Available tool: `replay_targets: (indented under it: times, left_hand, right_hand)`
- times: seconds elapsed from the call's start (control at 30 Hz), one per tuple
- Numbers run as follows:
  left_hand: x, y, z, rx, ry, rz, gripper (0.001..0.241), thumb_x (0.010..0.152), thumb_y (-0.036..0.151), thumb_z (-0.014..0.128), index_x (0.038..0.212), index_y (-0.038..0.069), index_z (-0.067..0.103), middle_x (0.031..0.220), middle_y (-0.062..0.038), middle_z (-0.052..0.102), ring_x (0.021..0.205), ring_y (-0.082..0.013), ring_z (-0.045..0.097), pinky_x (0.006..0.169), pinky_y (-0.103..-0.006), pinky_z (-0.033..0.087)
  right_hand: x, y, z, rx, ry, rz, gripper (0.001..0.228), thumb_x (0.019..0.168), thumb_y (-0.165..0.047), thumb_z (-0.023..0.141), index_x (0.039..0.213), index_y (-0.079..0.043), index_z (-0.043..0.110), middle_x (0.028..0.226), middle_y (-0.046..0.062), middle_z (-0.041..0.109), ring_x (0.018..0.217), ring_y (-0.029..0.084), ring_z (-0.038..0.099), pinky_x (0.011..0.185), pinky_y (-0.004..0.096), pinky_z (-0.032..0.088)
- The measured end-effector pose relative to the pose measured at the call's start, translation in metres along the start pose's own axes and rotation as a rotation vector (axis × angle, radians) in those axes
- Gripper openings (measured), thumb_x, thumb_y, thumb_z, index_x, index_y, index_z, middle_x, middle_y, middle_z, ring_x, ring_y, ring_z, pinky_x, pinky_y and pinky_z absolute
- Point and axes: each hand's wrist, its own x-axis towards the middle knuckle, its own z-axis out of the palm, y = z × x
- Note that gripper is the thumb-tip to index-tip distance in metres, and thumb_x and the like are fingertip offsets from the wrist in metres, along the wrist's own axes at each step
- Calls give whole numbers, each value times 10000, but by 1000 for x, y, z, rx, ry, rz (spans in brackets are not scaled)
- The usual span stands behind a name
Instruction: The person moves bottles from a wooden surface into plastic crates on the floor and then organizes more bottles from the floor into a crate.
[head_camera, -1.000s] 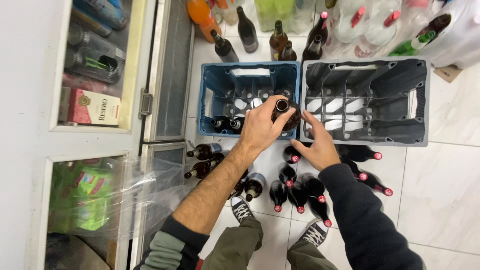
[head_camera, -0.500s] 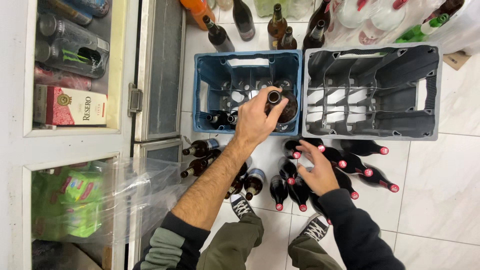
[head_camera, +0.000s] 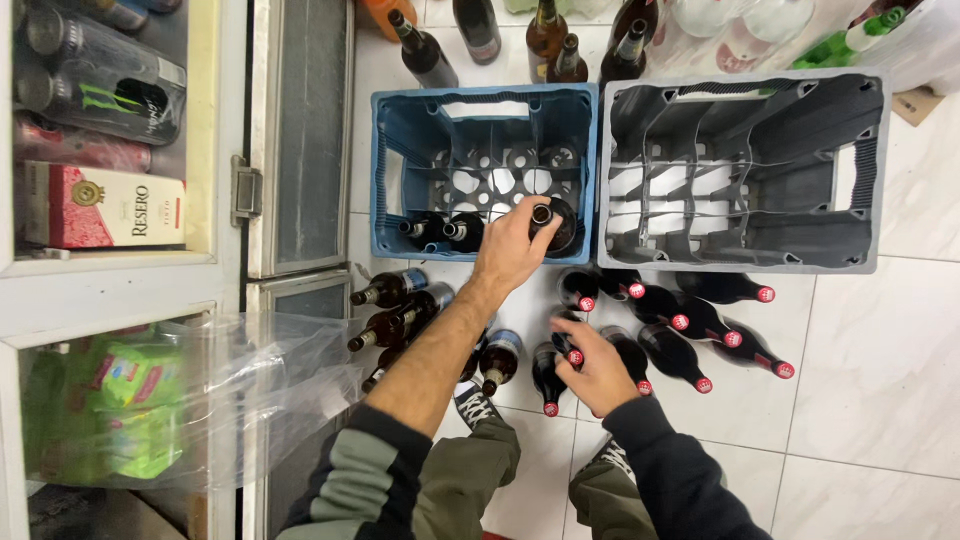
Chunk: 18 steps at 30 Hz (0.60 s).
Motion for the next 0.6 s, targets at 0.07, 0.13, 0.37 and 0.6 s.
replay_targets:
  times: [0.07, 0.13, 0.37, 0.6]
  left_hand:
    - [2, -17, 14, 24, -63, -29, 398, 1085, 428, 681, 1345, 126, 677, 1128, -200, 815, 1035, -396, 814, 872, -496, 705]
    - [1, -39, 33, 42, -128, -64, 412, 1102, 425, 651, 1377, 118, 660, 1168, -211, 807, 1059, -403, 812, 901, -501, 698]
    - [5, -95, 97, 203, -353, -107, 381, 1105, 297, 619, 1454, 145, 599, 1353, -195, 755, 1173, -424, 781, 1023, -543, 652]
    - [13, -108, 136, 344, -389, -207, 280, 949, -21, 482, 1163, 89, 624, 1153, -184, 747, 956, -556, 717, 853, -655, 536]
  right_hand:
    - [-4, 8, 10, 10, -18, -8, 635, 888, -133, 791, 1509, -186, 673, 1361, 104, 752, 1346, 343, 691, 1142, 461, 615]
    - [-11, 14, 18, 17, -39, -11, 621, 896, -130, 787, 1505, -167, 674, 1364, 100, 756, 1334, 338, 701, 1144, 457, 615]
    - [-23, 36, 38, 3, -82, -8, 575, 900, -120, 780, 1467, -181, 699, 1337, 67, 770, 1312, 310, 715, 1122, 427, 624]
    - [-25, 52, 52, -29, -114, -100, 521, 923, -127, 646, 1443, -113, 668, 1425, 63, 729, 1352, 249, 672, 1190, 390, 479]
